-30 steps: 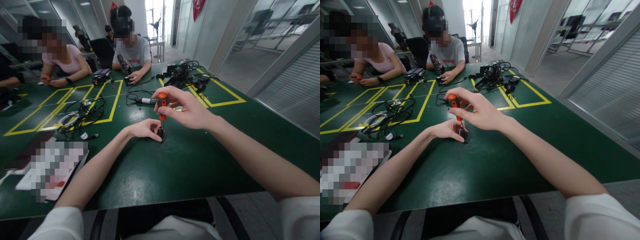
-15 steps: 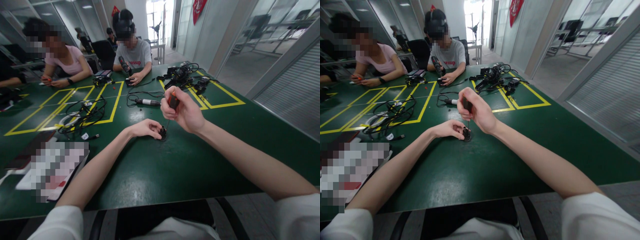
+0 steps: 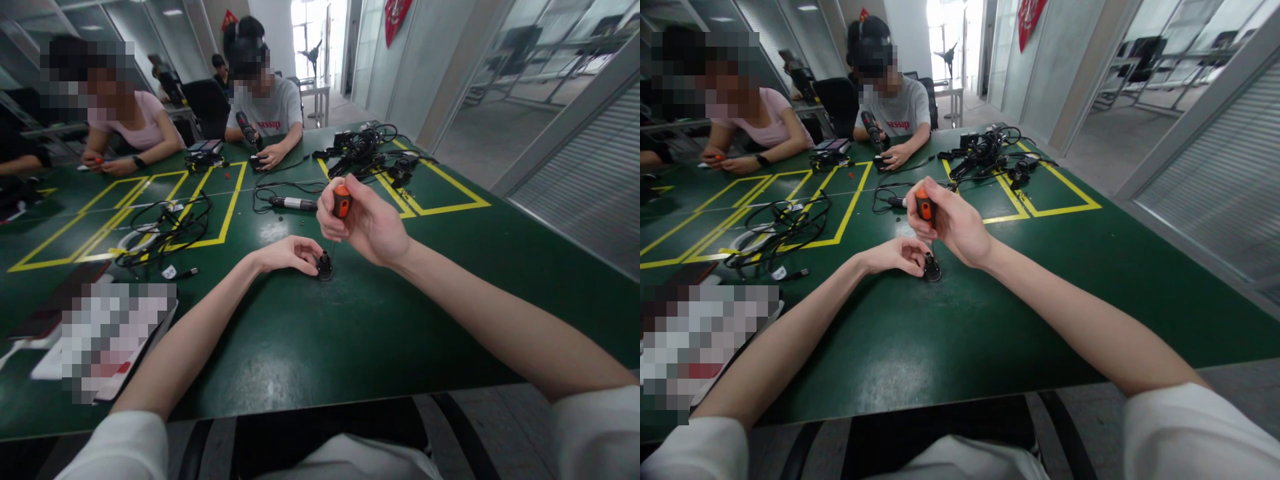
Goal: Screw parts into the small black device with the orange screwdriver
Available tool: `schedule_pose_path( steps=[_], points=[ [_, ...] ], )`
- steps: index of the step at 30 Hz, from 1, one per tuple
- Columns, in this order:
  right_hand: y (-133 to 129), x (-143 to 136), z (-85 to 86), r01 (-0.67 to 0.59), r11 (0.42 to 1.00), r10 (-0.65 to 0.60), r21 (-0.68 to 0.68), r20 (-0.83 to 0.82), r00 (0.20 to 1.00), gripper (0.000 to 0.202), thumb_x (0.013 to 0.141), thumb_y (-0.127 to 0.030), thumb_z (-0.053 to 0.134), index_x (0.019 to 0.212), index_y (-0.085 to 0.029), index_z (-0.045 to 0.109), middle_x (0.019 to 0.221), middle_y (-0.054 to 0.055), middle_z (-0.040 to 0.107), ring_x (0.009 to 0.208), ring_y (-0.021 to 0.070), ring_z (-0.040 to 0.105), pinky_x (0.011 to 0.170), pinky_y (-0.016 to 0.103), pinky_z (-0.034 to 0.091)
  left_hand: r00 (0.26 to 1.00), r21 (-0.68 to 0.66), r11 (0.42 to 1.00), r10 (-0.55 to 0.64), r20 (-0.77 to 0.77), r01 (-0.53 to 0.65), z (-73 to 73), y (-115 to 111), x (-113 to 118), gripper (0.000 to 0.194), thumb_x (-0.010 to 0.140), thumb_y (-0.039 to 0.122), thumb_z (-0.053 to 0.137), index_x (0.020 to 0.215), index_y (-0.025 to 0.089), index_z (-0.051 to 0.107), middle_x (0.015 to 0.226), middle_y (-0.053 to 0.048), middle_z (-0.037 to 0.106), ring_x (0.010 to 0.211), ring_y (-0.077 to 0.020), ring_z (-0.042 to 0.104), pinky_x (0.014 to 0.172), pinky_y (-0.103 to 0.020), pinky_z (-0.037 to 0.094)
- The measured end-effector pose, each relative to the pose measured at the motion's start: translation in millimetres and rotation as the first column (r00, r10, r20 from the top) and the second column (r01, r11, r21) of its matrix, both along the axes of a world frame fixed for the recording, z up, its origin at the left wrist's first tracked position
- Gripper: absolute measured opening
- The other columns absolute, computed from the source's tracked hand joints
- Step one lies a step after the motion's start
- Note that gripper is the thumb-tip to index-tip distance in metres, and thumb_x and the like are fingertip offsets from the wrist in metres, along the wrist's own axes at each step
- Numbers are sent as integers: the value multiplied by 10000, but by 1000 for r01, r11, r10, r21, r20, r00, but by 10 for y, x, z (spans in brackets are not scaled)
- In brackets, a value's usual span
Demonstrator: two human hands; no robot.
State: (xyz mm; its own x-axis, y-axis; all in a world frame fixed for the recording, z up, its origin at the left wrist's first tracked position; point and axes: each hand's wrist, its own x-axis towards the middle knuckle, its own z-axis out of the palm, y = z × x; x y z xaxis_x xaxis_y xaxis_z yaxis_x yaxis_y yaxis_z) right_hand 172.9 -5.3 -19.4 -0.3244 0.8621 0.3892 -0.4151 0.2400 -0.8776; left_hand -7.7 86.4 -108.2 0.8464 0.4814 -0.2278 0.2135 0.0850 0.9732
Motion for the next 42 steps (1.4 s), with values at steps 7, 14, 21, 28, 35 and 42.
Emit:
schedule_pose_path(
  steps=[7,14,21,28,35,42],
  points=[
    [6,31,-35,-11,1000,12,24,-31,999,517,986,-688,503,738,-235,475,531,-80,312,448,100,247,432,238,244,998,70,998,-2,-60,6,18,-47,46,502,626,230,948,1087,121,783,827,-28,772,695,-94,660,700,-215,507],
    [-13,58,-41,11,1000,-11,-6,-24,1000,390,979,-594,581,821,-251,482,533,-88,394,439,105,293,435,236,295,996,34,996,79,35,-80,-38,-50,74,484,553,202,986,950,117,723,835,-32,767,674,-90,684,678,-218,525],
    [-14,50,24,18,999,-19,-31,-9,1000,491,999,-607,544,700,-227,459,552,-52,430,461,105,376,453,245,357,998,-13,998,62,33,-62,-43,-33,59,460,533,232,1003,873,108,719,741,-31,768,660,-106,714,661,-213,544],
    [-43,70,-33,-60,996,59,-59,-22,998,486,966,-667,536,738,-249,437,491,-87,321,418,105,248,410,238,283,994,-34,997,76,75,-74,-41,-43,53,502,516,183,999,943,117,744,802,-27,786,683,-103,724,673,-216,563],
    [-46,46,-13,-31,998,32,46,-26,999,373,960,-549,600,797,-237,474,560,-67,478,444,103,325,438,230,328,997,46,996,77,26,-79,-64,-56,65,457,514,260,1011,851,120,735,676,6,742,624,-85,685,640,-195,524],
    [-51,30,8,0,998,-1,-62,-16,1000,494,984,-625,543,692,-237,450,507,-61,373,439,112,331,422,245,316,997,29,996,82,16,-82,-58,-65,64,441,511,285,1011,809,124,728,699,-11,761,630,-87,684,641,-196,512]
  ],
)
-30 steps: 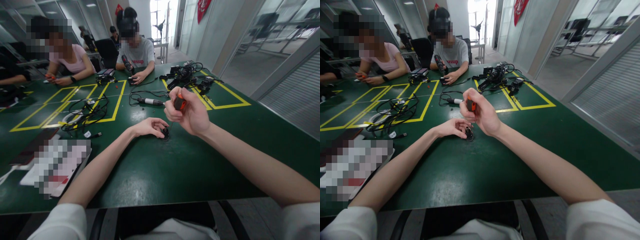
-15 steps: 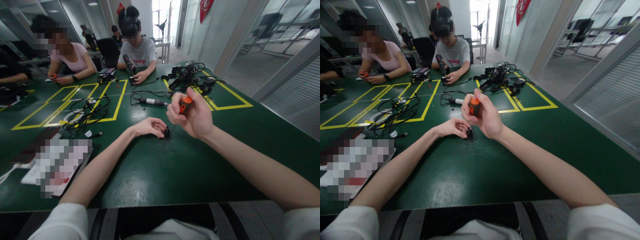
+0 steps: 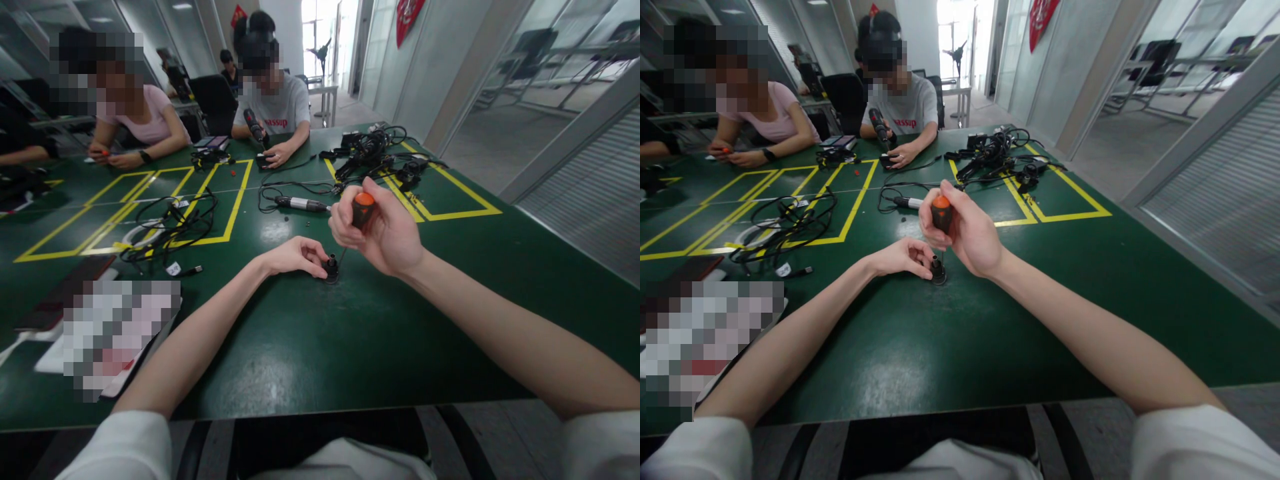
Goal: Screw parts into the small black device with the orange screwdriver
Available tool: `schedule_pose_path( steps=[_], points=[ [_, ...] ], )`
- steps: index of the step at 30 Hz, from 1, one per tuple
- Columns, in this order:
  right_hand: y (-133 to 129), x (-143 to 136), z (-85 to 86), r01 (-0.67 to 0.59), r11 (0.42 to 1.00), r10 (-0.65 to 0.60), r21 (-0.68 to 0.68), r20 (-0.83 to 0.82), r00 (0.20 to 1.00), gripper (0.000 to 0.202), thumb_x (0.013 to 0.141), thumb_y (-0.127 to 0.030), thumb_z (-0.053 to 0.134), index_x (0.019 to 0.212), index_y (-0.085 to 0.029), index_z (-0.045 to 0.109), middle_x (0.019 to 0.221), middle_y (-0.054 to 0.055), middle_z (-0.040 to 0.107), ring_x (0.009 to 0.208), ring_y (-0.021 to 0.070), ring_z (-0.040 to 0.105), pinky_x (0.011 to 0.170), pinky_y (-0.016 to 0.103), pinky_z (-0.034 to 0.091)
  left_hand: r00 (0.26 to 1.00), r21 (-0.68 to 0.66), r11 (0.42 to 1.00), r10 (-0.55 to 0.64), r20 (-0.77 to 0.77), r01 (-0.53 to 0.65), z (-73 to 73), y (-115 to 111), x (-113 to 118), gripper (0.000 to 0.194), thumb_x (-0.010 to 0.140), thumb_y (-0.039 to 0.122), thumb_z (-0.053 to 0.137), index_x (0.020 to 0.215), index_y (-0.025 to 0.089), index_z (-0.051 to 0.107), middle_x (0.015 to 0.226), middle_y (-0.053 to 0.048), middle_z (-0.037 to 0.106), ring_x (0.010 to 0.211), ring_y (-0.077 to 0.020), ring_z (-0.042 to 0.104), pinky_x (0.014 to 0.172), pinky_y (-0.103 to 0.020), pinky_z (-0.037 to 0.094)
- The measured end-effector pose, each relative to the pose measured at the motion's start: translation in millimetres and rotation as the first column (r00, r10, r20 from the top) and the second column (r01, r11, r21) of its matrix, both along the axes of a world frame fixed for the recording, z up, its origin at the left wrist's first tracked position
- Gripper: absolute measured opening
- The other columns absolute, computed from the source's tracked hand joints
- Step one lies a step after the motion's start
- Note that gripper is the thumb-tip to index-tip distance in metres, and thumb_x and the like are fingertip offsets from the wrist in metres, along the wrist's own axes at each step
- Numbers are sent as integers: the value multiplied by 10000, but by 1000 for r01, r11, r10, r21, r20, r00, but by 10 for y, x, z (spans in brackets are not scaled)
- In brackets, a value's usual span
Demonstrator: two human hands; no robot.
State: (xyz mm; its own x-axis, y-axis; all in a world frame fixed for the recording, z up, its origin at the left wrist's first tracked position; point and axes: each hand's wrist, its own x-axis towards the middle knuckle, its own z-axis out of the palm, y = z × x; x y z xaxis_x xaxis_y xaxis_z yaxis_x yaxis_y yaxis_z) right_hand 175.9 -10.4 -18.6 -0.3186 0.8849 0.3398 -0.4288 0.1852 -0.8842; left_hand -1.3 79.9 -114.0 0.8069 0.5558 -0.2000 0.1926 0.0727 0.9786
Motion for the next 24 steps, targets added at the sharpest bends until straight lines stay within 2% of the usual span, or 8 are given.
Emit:
schedule_pose_path(
  steps=[5,10,14,18,24],
  points=[
    [-17,11,-27,35,999,-35,40,2,999,380,966,-581,564,806,-244,493,499,-87,370,428,107,275,426,231,289,1000,6,1000,-10,-7,10,0,4,-8,445,529,289,1005,848,129,739,698,-7,757,638,-90,679,655,-199,514],
    [-7,19,4,25,997,-24,77,-17,1000,345,961,-492,602,771,-233,478,589,-49,487,467,107,369,454,242,362,999,19,999,-31,-18,32,8,3,-5,417,561,272,993,854,121,738,688,-11,739,627,-87,657,651,-201,500],
    [17,52,20,-15,999,17,39,-47,999,406,978,-507,588,712,-230,457,563,-46,442,462,106,372,446,244,360,999,11,999,-34,-2,34,14,-5,2,435,540,279,997,840,121,724,683,-1,731,622,-85,652,638,-206,497],
    [15,68,0,-20,1000,21,21,-47,999,397,968,-552,584,759,-241,453,521,-71,390,433,102,313,429,237,310,1000,10,1000,-25,-9,25,23,-18,4,439,523,290,1000,814,126,715,673,8,726,615,-82,648,623,-200,488],
    [-1,41,-6,36,997,-33,73,-40,999,273,938,-440,610,850,-259,425,549,-91,452,429,99,292,429,216,300,999,33,999,-36,-30,37,37,-11,-10,392,565,266,975,852,117,755,669,1,718,607,-78,628,633,-204,485]
  ],
)
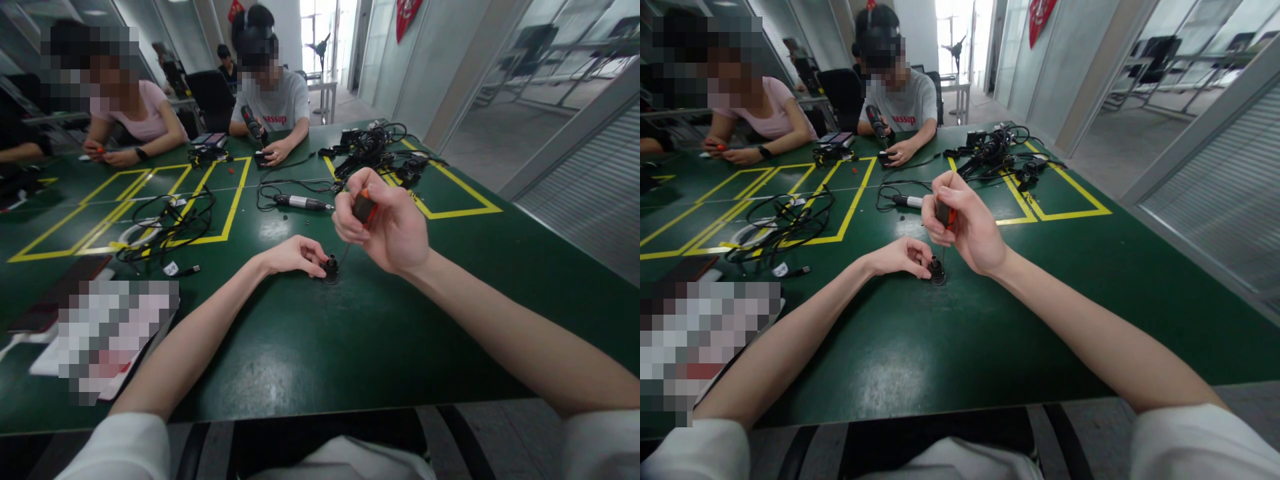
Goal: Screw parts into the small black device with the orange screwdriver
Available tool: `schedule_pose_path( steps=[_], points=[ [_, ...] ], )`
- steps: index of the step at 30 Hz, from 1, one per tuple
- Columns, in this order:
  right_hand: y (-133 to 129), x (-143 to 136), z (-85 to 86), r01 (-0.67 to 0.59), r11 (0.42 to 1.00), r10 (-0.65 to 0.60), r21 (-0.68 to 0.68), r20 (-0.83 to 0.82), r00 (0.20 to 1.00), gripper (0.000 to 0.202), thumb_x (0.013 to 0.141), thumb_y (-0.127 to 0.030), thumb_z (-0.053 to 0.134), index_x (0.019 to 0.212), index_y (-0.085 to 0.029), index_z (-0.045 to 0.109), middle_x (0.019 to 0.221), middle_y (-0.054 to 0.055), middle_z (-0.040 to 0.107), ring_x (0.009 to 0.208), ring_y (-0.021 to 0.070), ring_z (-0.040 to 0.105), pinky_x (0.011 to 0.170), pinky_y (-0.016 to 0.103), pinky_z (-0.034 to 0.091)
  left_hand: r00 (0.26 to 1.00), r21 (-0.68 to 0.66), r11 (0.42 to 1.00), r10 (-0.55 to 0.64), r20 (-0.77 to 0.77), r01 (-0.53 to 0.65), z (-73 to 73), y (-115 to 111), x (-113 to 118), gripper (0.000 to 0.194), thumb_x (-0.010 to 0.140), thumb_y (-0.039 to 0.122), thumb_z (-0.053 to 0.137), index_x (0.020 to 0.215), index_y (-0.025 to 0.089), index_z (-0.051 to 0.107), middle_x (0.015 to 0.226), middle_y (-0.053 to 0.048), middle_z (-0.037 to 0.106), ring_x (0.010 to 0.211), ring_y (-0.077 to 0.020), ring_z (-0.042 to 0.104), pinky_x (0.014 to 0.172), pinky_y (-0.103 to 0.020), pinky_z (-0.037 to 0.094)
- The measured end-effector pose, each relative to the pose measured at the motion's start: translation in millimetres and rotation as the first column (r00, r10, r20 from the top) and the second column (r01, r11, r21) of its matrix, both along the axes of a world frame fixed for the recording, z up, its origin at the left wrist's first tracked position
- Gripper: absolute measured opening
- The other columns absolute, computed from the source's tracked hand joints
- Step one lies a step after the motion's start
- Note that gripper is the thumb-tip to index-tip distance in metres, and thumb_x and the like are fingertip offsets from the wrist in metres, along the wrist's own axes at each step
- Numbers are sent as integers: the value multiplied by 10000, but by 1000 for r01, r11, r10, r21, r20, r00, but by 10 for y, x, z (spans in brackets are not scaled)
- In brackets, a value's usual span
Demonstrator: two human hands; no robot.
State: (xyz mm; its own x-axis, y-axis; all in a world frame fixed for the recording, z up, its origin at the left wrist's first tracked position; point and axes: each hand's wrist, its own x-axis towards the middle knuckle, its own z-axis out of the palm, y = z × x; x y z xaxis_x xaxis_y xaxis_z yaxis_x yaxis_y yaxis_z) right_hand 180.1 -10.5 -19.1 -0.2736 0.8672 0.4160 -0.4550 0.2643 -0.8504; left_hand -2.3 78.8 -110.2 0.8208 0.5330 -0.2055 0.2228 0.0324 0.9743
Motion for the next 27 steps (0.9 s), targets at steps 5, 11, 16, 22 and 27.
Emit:
schedule_pose_path(
  steps=[5,11,16,22,27],
  points=[
    [-9,-14,41,30,999,-29,-26,33,999,343,956,-479,601,777,-252,417,590,-57,482,453,111,355,437,245,350,999,28,998,-51,-19,52,25,15,4,470,615,226,933,1052,124,794,746,-17,747,637,-90,645,654,-212,508],
    [-28,-33,54,50,999,-49,-16,63,997,437,964,-552,585,691,-244,440,543,-52,394,455,114,313,437,258,332,999,-4,1000,-15,39,15,12,4,20,509,549,192,967,1005,126,751,894,-36,777,689,-92,681,688,-222,536],
    [-19,-20,32,10,999,-7,-52,53,999,433,976,-574,567,723,-245,441,532,-59,385,450,115,320,427,249,305,999,1,1000,6,32,-6,-24,-5,21,447,531,271,993,821,123,687,760,-15,757,680,-100,691,672,-217,520],
    [-14,11,1,-56,998,55,-37,-23,998,353,971,-533,589,831,-258,416,546,-86,415,436,101,316,429,223,287,1000,8,1000,-21,17,20,-1,-16,26,459,544,302,983,803,140,640,670,20,713,594,-85,641,611,-210,474],
    [-13,-3,6,-29,1000,30,11,-12,999,328,954,-452,633,819,-253,409,607,-69,498,452,95,347,438,226,310,999,21,999,-46,11,46,21,-28,37,474,561,332,977,791,154,603,600,50,657,526,-71,580,548,-195,422]
  ],
)
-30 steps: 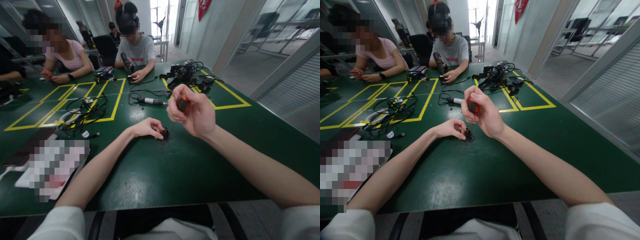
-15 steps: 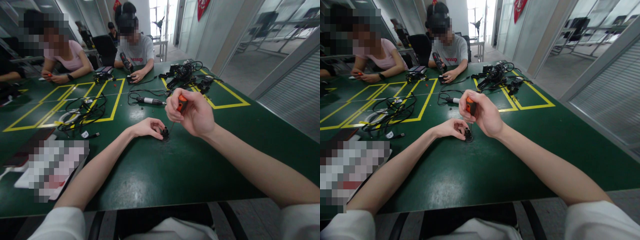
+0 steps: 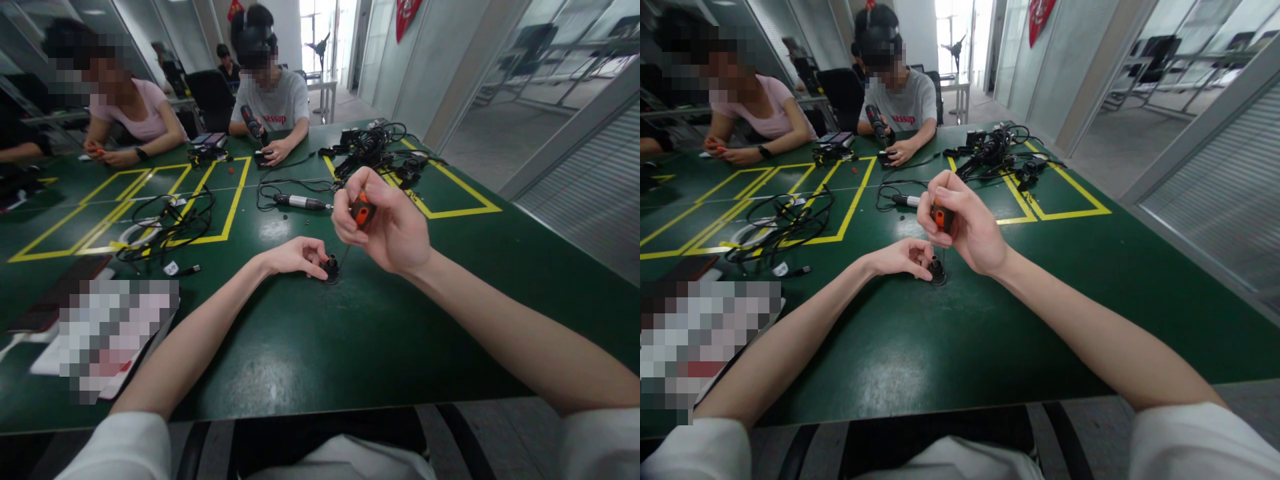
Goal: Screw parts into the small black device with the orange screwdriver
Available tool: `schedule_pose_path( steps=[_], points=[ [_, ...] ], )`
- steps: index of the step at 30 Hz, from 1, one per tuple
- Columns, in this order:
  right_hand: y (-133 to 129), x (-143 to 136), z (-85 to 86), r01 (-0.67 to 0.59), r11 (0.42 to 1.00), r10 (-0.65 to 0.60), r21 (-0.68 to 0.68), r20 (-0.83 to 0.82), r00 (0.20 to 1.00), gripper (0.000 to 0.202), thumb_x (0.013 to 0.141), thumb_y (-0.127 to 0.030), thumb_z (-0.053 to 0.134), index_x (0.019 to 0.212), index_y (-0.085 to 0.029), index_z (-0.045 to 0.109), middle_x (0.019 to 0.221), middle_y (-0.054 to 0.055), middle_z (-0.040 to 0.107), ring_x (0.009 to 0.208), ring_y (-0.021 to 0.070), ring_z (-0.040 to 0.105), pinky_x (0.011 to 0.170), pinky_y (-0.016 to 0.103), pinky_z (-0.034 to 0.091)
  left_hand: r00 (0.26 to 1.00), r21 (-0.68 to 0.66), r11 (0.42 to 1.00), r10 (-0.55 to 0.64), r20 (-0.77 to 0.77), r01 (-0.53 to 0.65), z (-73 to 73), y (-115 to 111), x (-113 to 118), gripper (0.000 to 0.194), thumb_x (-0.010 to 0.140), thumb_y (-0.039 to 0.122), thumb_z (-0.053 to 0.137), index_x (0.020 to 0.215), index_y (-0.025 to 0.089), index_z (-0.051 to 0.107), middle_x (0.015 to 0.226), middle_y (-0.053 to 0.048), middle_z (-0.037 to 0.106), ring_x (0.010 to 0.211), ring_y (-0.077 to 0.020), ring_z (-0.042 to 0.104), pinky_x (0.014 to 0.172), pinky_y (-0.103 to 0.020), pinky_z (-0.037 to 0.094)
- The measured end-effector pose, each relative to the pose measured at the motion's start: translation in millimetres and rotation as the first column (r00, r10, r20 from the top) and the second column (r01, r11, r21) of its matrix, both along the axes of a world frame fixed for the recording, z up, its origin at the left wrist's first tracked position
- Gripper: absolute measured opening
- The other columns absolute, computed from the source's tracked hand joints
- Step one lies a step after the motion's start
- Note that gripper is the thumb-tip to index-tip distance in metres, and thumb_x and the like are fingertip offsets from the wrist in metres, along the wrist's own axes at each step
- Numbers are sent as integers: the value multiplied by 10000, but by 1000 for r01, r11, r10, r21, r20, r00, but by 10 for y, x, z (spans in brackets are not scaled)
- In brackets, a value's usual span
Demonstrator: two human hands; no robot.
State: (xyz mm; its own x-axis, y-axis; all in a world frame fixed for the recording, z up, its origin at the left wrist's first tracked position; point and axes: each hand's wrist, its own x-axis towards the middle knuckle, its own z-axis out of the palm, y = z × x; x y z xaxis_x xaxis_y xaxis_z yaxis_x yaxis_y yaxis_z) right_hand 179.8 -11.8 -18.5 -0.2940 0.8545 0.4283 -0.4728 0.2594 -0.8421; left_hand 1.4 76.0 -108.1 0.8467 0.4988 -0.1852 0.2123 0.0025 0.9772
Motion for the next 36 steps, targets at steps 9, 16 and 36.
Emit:
schedule_pose_path(
  steps=[9,16,36],
  points=[
    [-15,-12,31,18,1000,-17,-20,44,999,388,980,-505,574,730,-244,433,546,-56,395,456,115,339,430,246,307,1000,24,1000,3,-8,-3,52,-21,-3,465,568,361,970,765,157,602,546,75,585,470,-49,490,483,-175,347],
    [3,27,-18,3,1000,-4,21,45,999,280,936,-479,581,848,-250,445,531,-92,404,431,98,286,427,217,278,999,7,1000,-5,-35,5,11,13,-8,473,563,332,965,889,136,684,656,30,676,547,-73,565,548,-198,426],
    [13,3,-27,8,999,-9,49,23,1000,281,950,-461,595,846,-249,443,560,-79,450,445,102,321,432,224,302,999,-6,999,33,25,-33,-16,-11,5,445,527,289,992,764,130,650,787,4,732,710,-92,649,712,-242,488]
  ],
)
